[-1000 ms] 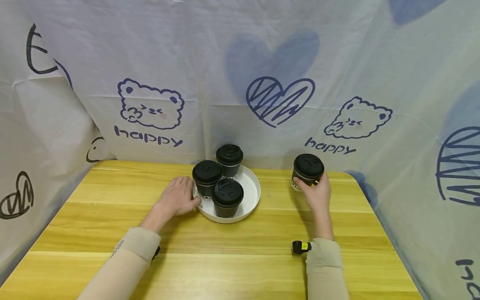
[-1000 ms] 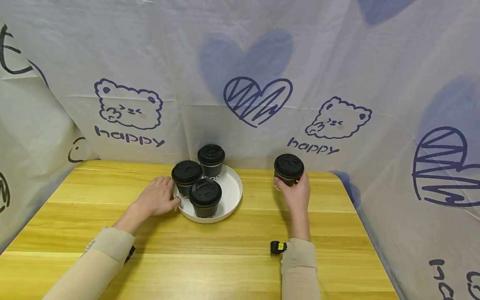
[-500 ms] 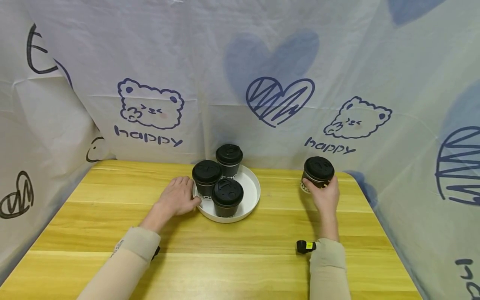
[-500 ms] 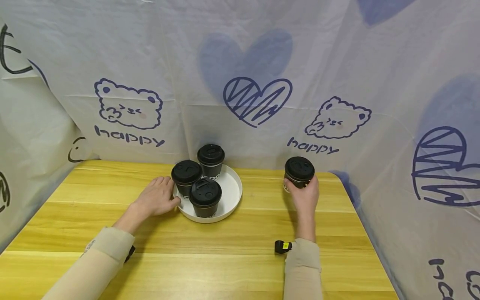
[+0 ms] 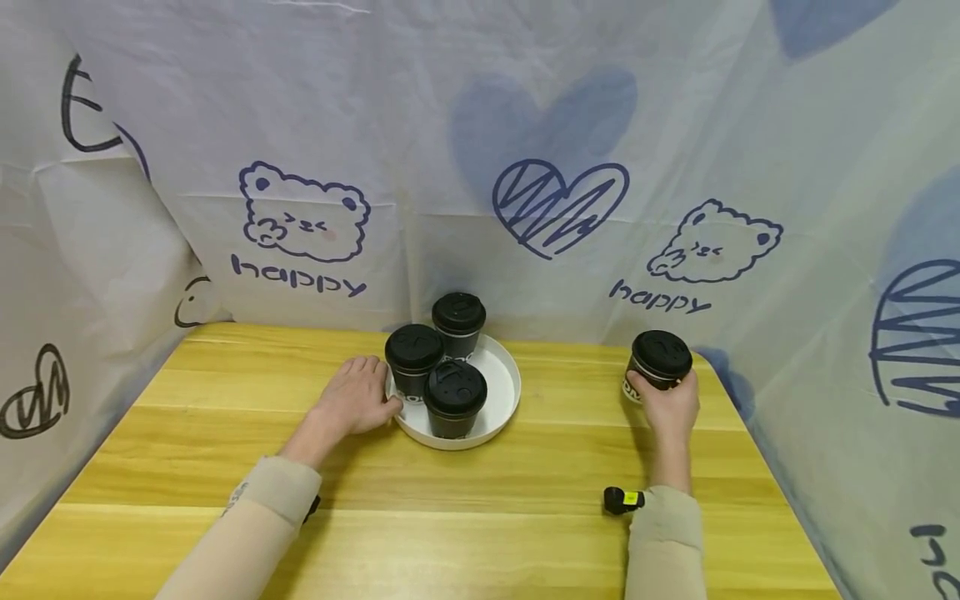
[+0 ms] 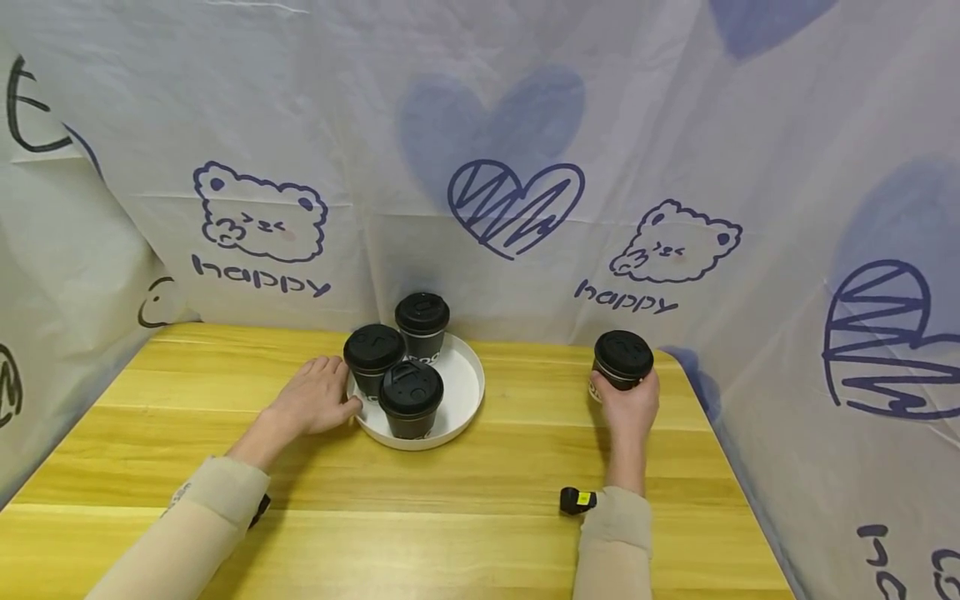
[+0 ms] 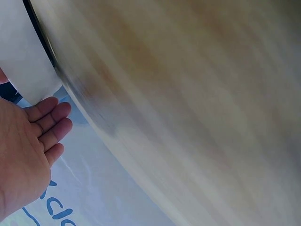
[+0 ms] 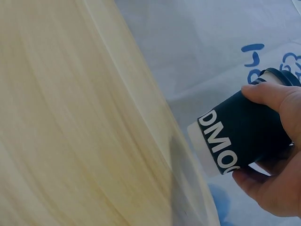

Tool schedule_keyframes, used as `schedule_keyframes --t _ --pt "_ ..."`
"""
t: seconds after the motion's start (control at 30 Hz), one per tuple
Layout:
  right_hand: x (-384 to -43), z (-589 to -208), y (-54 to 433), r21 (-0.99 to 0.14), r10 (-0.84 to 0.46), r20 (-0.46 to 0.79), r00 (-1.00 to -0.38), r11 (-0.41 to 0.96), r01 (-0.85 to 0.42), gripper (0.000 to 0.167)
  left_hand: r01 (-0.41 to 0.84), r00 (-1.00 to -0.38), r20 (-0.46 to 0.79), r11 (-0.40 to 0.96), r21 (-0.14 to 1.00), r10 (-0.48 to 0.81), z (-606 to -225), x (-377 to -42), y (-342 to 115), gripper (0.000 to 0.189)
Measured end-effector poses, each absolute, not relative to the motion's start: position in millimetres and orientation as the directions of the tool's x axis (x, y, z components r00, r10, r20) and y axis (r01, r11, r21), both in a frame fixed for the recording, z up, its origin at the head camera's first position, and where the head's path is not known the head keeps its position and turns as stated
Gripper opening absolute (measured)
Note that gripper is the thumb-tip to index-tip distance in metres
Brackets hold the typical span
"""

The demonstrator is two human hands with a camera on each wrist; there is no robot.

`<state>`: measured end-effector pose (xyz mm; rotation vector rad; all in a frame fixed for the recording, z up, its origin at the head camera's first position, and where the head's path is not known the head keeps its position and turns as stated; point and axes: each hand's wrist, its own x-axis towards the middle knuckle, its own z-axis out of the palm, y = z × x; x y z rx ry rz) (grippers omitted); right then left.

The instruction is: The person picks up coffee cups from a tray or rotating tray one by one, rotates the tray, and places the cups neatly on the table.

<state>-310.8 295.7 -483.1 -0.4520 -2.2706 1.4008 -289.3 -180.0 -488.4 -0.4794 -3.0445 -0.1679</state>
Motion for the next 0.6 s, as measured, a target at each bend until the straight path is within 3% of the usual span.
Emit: schedule_keyframes --t 0.6 --pt "-303 -483 315 -0.903 0.551 0.012 -0.834 0.364 0.227 0.101 0.308 -0.95 0.077 0.947 0.091 0.301 -489 -288 -179 0.07"
